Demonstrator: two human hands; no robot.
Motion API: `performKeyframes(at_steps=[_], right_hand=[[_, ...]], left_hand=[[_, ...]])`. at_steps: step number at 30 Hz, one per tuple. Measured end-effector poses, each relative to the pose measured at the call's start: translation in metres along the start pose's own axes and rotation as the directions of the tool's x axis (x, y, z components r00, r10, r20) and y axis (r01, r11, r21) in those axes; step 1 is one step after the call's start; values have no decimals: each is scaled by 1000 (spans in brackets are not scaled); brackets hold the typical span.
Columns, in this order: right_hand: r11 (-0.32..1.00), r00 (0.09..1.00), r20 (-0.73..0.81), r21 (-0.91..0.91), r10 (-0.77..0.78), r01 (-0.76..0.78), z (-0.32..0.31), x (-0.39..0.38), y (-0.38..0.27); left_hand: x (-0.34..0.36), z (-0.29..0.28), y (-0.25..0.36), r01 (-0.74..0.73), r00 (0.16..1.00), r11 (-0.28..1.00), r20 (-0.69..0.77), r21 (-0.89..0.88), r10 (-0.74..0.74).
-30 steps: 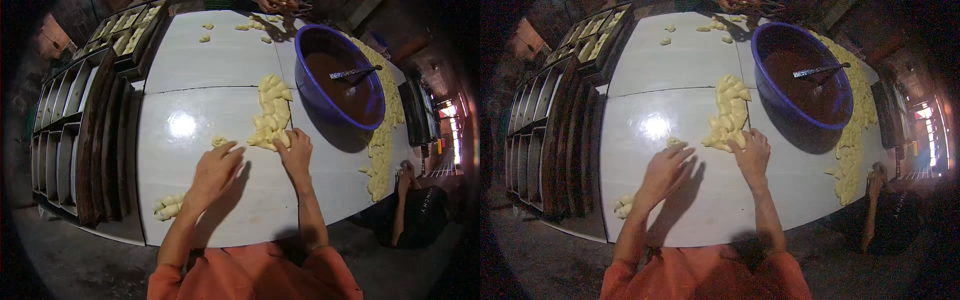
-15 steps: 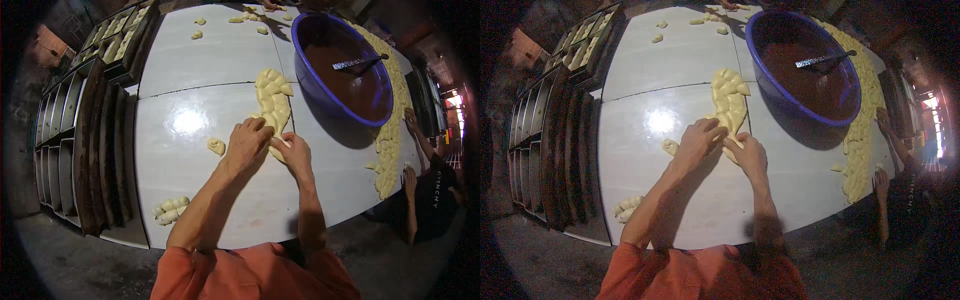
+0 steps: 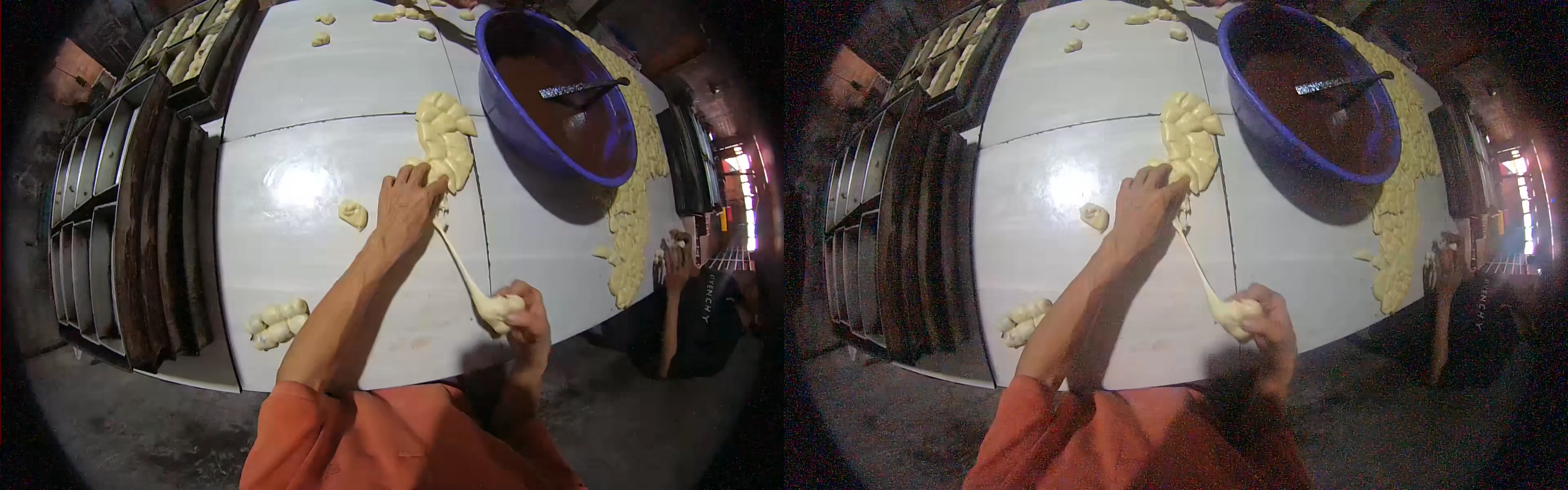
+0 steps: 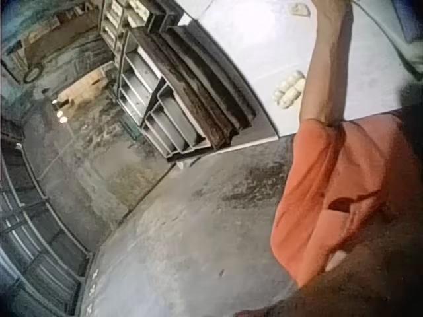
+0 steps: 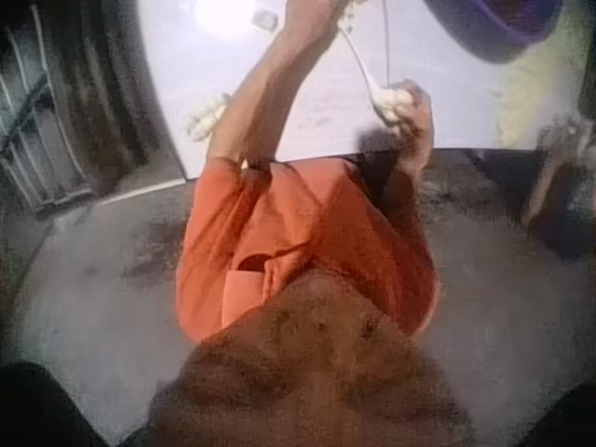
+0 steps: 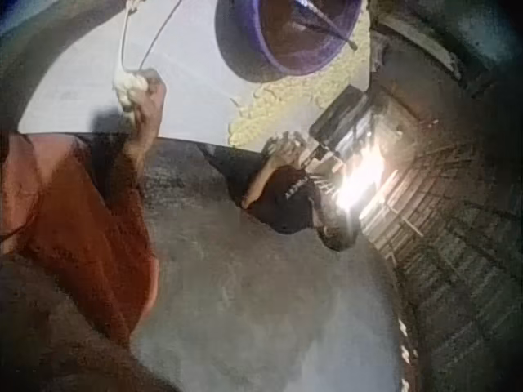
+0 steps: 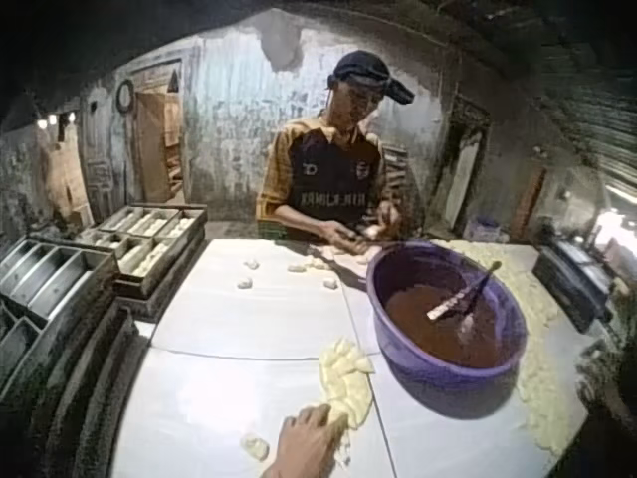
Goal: The person shapes pieces of dough into small rolls by hand and places them into metal baking pans on a work table.
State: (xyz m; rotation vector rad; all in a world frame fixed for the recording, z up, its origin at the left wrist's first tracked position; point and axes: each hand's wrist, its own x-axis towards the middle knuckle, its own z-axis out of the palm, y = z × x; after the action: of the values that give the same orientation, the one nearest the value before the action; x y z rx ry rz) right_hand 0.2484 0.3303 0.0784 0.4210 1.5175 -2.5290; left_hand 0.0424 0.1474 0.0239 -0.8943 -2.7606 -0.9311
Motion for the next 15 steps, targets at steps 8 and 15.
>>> performKeyframes(at_steps=[8, 15], right_hand=[[840, 884, 117, 389, -452, 378, 32, -35, -14], [934, 957, 150, -299, 247, -194, 68, 38, 1]], left_hand=[[-19, -3, -8, -58, 997, 995, -55, -80, 54], [-106, -49, 27, 567, 804, -66, 569, -821, -172]])
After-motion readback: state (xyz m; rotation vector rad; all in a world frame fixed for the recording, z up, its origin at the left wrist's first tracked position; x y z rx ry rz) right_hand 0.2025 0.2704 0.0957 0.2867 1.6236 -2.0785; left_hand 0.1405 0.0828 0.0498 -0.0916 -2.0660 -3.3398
